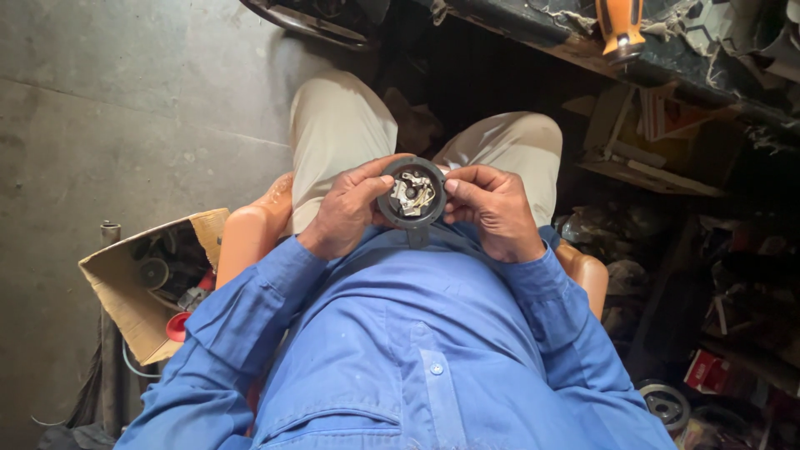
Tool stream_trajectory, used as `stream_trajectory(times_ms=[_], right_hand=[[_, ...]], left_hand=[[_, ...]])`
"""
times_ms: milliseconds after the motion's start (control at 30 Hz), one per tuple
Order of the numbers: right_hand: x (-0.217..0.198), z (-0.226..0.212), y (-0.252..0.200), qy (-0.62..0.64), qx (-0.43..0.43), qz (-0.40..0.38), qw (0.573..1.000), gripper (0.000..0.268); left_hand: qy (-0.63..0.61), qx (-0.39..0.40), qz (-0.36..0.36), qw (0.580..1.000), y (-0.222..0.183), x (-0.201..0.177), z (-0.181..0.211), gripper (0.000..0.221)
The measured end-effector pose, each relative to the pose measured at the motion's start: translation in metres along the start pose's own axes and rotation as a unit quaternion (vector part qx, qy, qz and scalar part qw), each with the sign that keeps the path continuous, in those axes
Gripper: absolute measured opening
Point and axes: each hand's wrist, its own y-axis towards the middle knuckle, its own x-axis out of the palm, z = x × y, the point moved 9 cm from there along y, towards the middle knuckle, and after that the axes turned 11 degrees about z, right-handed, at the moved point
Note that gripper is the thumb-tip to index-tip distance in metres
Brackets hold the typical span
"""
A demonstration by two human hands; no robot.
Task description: Repairing and assembling a motorcycle horn at a workbench using tools.
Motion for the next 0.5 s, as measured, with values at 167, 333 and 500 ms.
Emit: stream_trajectory(times_ms=[167,333,500], right_hand=[[0.003,-0.003,0.004,-0.006,-0.008,-0.002,1.000,0.017],[0.007,-0.005,0.011,-0.006,-0.011,-0.002,1.000,0.016],[0.014,-0.012,0.010,-0.017,-0.019,-0.001,1.000,0.015]], left_hand=[[-0.007,0.009,0.002,1.000,0.003,-0.003,0.000,0.048],[-0.017,0.015,0.013,1.000,0.004,-0.010,0.003,0.048],[-0.019,0.023,0.019,0.999,0.004,-0.014,0.008,0.049]])
